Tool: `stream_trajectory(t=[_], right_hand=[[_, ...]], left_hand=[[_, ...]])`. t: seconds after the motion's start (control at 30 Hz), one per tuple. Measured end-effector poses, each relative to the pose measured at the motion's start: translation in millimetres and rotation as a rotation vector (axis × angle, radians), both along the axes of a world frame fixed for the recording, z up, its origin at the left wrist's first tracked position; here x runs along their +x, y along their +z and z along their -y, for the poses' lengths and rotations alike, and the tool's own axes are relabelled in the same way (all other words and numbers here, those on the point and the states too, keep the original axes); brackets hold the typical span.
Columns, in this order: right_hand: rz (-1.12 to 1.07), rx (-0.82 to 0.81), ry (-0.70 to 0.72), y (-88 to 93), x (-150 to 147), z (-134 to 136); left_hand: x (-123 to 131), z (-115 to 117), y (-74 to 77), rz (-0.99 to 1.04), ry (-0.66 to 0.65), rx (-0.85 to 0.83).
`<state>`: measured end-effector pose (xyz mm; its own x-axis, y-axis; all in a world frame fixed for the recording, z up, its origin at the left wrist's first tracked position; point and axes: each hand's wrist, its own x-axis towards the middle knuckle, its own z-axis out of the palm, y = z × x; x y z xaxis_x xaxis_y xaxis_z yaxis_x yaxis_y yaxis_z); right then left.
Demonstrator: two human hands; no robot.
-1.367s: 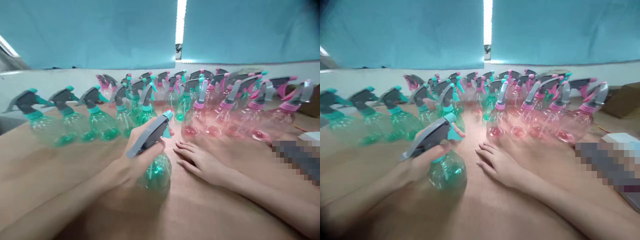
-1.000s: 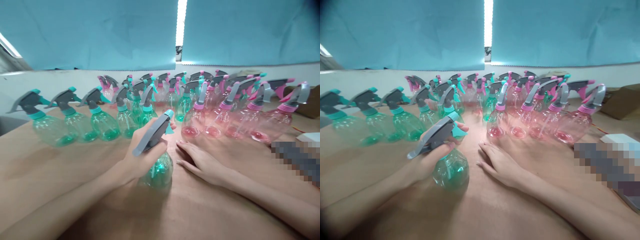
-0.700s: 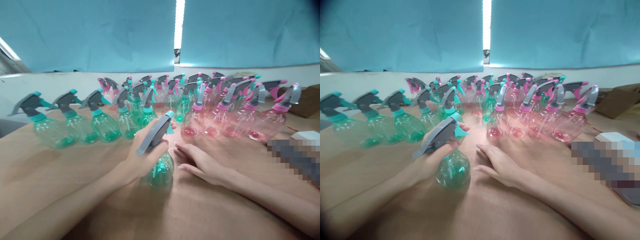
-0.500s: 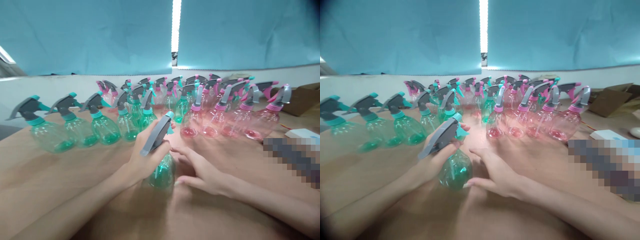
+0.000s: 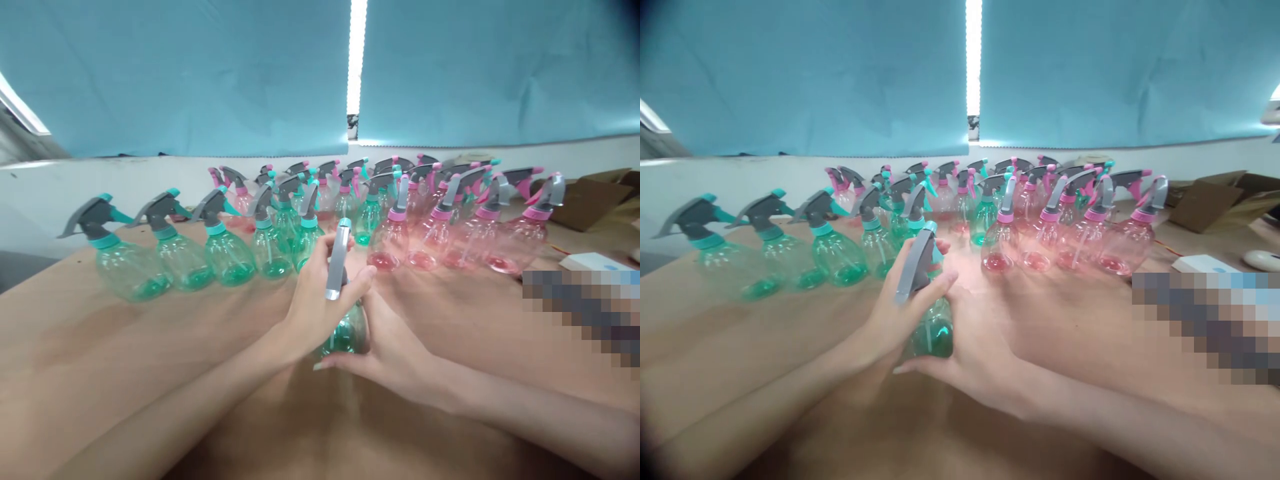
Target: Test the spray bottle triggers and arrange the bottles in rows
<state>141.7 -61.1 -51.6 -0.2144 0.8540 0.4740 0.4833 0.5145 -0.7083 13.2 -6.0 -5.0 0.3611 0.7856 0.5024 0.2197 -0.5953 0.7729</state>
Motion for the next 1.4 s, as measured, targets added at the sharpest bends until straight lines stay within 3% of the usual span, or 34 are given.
stream_trajectory(t=[0.3, 0.4, 0.57, 0.67, 0.77, 0.97, 1.4], right_hand=[[0.117, 0.049, -0.065, 8.1, 1, 7], [0.153, 0.085, -0.084, 8.0, 11, 3], [0.166, 0.093, -0.154, 4.3, 34, -23], [0.267, 0.12, -0.258, 5.4, 42, -45], [0.418, 0.178, -0.361, 9.1, 41, -65], [0.562, 0.219, -0.472, 15.2, 33, -86], [0.597, 0.014, -0.557, 23.5, 32, -108]], left_hand=[[3, 8, 10.5, -0.052, -0.006, -0.038], [-2, 12, 6.1, -0.059, -0.063, -0.014], [-25, 15, -32.1, -0.232, -0.012, 0.039], [-37, 12, -57.7, -0.401, 0.021, 0.177], [-41, 10, -70.8, -0.478, 0.012, 0.251], [-38, 13, -71.9, -0.638, 0.009, 0.355], [-40, 12, -69.9, -0.671, 0.001, 0.252]])
